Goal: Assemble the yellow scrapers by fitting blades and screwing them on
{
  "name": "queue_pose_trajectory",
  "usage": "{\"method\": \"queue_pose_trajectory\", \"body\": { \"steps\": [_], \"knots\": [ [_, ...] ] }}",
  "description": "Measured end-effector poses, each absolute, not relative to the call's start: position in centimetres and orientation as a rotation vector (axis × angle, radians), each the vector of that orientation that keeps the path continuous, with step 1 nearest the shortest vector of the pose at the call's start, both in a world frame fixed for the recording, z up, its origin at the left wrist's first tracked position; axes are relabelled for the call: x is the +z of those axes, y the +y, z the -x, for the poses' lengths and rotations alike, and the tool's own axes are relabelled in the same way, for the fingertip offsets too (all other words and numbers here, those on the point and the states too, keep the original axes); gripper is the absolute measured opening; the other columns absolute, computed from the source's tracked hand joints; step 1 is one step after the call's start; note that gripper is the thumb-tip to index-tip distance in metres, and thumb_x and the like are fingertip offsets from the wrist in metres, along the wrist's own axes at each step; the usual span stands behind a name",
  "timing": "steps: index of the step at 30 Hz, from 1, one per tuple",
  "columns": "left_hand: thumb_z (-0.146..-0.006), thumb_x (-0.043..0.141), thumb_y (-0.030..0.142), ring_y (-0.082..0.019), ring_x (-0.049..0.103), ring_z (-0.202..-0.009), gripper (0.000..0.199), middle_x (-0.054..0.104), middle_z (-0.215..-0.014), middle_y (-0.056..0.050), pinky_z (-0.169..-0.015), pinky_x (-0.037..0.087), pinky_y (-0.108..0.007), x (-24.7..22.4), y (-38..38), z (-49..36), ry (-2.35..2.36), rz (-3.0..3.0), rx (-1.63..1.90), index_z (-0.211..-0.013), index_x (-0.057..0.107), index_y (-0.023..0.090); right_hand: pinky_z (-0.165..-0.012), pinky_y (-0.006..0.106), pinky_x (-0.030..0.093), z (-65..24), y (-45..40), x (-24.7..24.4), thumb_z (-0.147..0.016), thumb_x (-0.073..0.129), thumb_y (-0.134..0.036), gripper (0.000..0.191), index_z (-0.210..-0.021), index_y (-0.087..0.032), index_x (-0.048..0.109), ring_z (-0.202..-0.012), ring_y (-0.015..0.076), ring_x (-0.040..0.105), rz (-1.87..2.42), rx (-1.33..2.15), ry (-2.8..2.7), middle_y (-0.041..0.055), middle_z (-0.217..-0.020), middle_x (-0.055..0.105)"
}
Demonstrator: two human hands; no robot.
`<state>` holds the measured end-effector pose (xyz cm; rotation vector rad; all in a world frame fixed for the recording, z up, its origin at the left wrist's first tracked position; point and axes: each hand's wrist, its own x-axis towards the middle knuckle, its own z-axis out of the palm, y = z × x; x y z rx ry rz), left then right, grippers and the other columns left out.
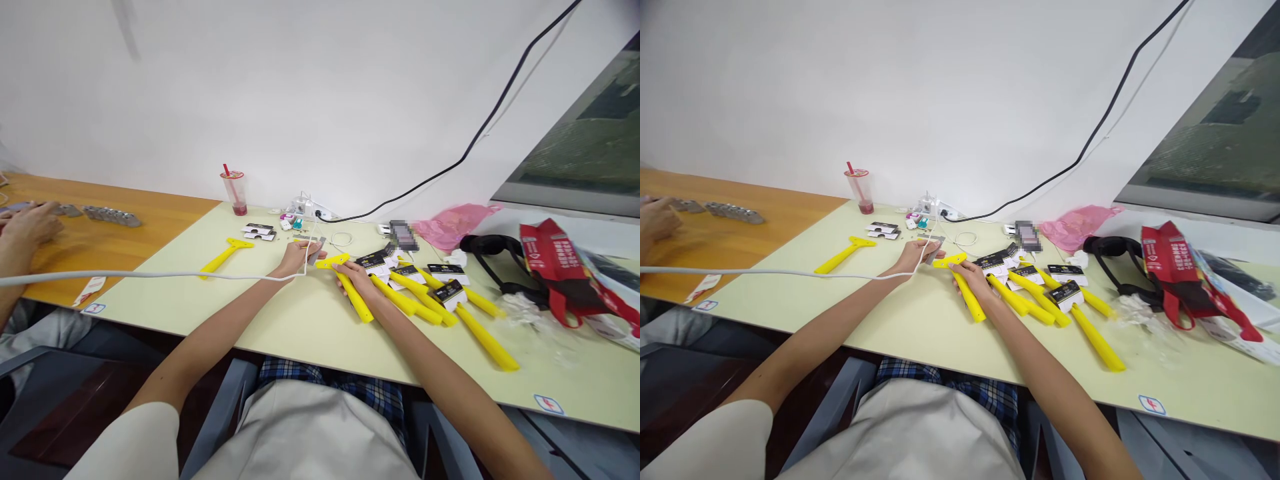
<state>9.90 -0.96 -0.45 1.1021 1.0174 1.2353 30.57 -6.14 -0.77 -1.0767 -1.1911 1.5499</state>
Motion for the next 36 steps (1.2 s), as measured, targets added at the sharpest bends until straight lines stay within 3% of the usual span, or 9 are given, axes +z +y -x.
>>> {"method": "queue_pose_trajectory", "body": {
  "steps": [8, 18, 36],
  "knots": [
    [-0.062, 0.1, 0.064, -0.031, 0.082, -0.095, 0.062, 0.084, -0.091, -0.015, -0.097, 0.065, -0.049, -0.28, -1.25, -10.26, 1.013, -1.108, 1.219, -0.089, 0.075, 0.015, -0.036, 0.021, 0.042, -30.65, -5.97, -0.91, -0.07, 0.096, -0.053, 0.045, -0.086, -0.021, 0.068, -0.052, 0.0123, 0.055, 1.055, 1.554, -1.205, -0.0027, -0.063, 0.06],
    [-0.063, 0.098, 0.067, -0.033, 0.083, -0.092, 0.065, 0.083, -0.089, -0.016, -0.084, 0.063, -0.041, 0.09, -1.43, -10.06, 1.05, -1.15, 1.275, -0.093, 0.076, 0.014, -0.038, 0.02, 0.041, -30.69, -6.47, -0.25, -0.073, 0.095, -0.054, 0.047, -0.082, -0.022, 0.062, -0.047, 0.0102, 0.052, 1.109, 1.561, -1.206, -0.0034, -0.061, 0.061],
    [-0.069, 0.097, 0.062, -0.031, 0.083, -0.092, 0.056, 0.083, -0.087, -0.013, -0.088, 0.064, -0.043, 0.3, -1.65, -10.21, 1.078, -1.123, 1.269, -0.093, 0.076, 0.016, -0.038, 0.021, 0.041, -30.71, -6.5, -0.28, -0.07, 0.095, -0.057, 0.052, -0.082, -0.023, 0.058, -0.044, 0.0104, 0.053, 1.111, 1.556, -1.215, -0.0031, -0.058, 0.063]
  ]
}}
